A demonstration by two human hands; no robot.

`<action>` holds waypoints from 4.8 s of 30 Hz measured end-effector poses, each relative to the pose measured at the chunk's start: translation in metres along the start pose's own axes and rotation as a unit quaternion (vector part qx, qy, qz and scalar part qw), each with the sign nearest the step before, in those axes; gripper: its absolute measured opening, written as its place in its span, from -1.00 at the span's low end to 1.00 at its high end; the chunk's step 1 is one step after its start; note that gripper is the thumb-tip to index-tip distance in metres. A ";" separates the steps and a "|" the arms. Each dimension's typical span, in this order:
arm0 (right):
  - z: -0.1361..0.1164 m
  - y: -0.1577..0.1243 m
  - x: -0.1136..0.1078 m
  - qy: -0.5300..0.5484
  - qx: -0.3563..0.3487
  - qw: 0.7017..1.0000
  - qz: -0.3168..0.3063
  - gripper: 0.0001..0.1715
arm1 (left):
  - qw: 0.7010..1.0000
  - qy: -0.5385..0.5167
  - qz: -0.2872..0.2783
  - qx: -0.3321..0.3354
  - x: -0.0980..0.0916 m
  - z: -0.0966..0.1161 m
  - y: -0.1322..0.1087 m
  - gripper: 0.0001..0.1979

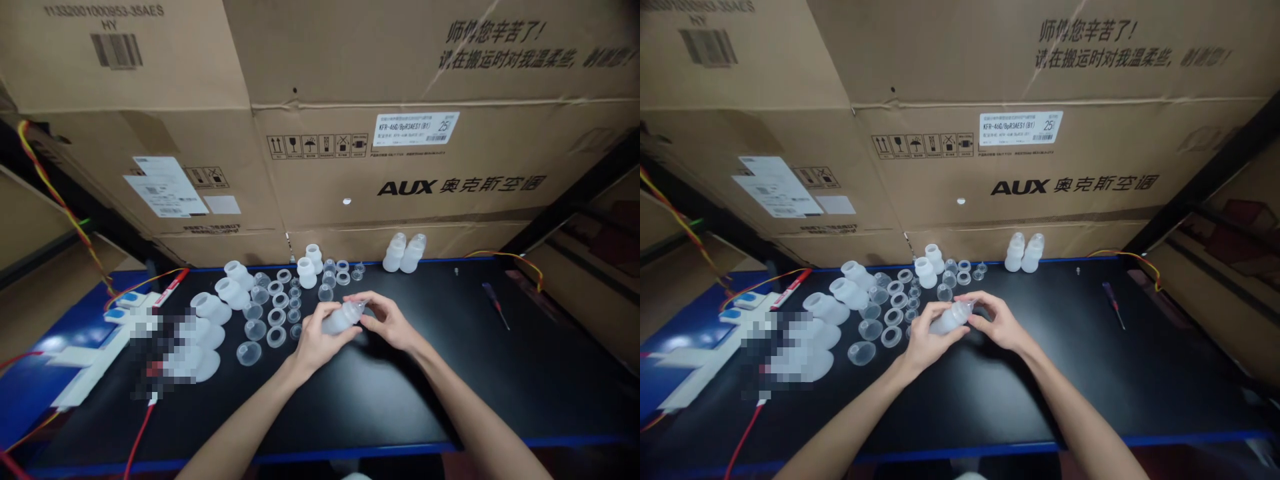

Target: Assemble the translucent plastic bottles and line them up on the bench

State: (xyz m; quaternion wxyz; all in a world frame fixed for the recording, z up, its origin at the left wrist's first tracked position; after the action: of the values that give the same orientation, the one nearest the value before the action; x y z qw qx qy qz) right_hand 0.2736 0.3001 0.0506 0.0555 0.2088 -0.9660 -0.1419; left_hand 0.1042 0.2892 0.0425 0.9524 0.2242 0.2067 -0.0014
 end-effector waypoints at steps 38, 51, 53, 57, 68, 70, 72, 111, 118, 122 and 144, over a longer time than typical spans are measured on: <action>0.023 0.004 -0.011 0.078 0.080 0.993 0.029 -0.35 | 0.839 -0.401 -0.174 -0.324 0.071 -0.035 -0.020 -0.25; 0.017 0.004 -0.020 0.011 0.071 0.996 0.053 -0.38 | 0.833 -0.409 -0.189 -0.320 0.074 -0.038 -0.020 -0.22; 0.021 0.003 -0.020 -0.014 0.082 0.995 0.053 -0.46 | 0.832 -0.407 -0.207 -0.314 0.076 -0.038 -0.021 -0.22; 0.026 0.001 -0.007 0.032 0.111 0.993 0.007 -0.49 | 0.816 -0.427 -0.241 -0.306 0.080 -0.038 -0.025 -0.18; 0.031 0.002 -0.001 -0.030 0.089 0.995 0.031 -0.32 | 0.818 -0.418 -0.208 -0.336 0.079 -0.049 -0.026 -0.18; 0.033 0.004 -0.003 -0.074 0.069 0.993 0.055 -0.31 | 0.821 -0.415 -0.197 -0.339 0.078 -0.048 -0.026 -0.19; 0.033 0.006 -0.007 -0.082 0.053 0.993 0.072 -0.22 | 0.821 -0.420 -0.188 -0.338 0.077 -0.047 -0.024 -0.19; 0.001 -0.001 0.002 -0.303 0.047 0.950 0.064 -0.62 | 0.951 -0.215 -0.193 -0.114 0.057 -0.023 -0.008 -0.21; -0.011 -0.012 0.003 -0.274 0.020 0.942 0.195 -0.55 | 0.947 0.129 0.021 0.293 0.007 0.056 -0.021 -0.44; -0.004 -0.017 0.000 -0.221 0.030 0.943 0.247 -0.43 | 0.912 0.213 0.040 0.349 0.006 0.071 -0.023 -0.43; 0.024 0.003 -0.001 -0.305 -0.017 0.952 -0.003 -0.54 | 0.982 -0.129 -0.123 -0.066 0.029 -0.021 0.007 -0.38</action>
State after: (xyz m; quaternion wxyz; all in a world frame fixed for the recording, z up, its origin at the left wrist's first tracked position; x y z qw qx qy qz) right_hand 0.2691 0.3087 0.0288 -0.2387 0.1579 -0.9335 -0.2159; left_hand 0.1235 0.3074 0.0173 0.9762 0.1320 0.1079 -0.1342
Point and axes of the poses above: each hand's wrist, its own y-axis towards the middle knuckle, its own x-axis out of the palm, z = x × y, the point moved 10 cm from there along y, towards the middle knuckle, and after that the axes turned 5 degrees about y, right-handed, at the moved point
